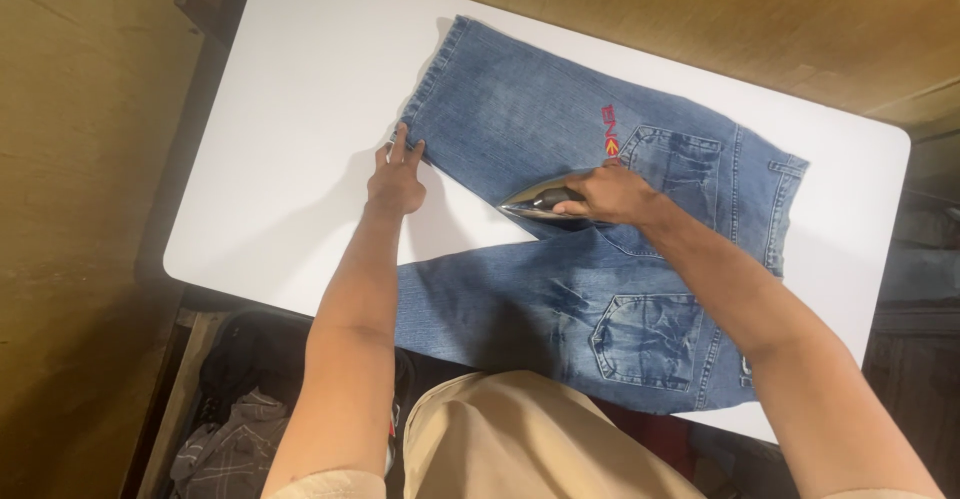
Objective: Ironing a pair of denim shorts on a white table.
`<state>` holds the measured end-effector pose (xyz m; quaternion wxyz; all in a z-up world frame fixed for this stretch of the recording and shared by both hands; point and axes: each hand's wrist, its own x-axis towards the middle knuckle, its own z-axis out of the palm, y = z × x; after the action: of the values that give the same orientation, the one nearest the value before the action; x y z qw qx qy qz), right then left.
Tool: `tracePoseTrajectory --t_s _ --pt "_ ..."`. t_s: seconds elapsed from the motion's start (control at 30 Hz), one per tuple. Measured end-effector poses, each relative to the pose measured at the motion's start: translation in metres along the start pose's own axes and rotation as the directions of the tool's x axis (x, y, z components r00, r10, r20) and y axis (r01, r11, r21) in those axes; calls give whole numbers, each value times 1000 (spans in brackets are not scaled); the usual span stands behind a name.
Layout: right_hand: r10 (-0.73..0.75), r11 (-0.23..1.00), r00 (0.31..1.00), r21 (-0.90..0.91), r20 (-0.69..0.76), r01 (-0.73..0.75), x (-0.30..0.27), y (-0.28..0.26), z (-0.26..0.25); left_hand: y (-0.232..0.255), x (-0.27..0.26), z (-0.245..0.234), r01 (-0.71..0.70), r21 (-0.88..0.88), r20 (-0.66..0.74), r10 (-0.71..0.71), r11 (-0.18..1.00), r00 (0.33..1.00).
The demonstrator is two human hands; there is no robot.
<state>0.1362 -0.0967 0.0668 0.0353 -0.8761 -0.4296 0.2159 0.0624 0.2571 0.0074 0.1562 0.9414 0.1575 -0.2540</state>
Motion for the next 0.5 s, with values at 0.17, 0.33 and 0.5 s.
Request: tracePoseTrajectory --t_s 0.17,0.33,0.5 --pt "-22 999 999 -38 23 23 38 -23 1 0 -5 -6 -9 32 0 9 999 1000" --pt "-13 999 1000 -29 24 14 83 -55 -6 -7 3 -1 -47 70 -12 48 996 999" --pt "-40 998 999 -51 -25 38 111 -74 -10 -12 11 4 -85 113 -13 87 990 996"
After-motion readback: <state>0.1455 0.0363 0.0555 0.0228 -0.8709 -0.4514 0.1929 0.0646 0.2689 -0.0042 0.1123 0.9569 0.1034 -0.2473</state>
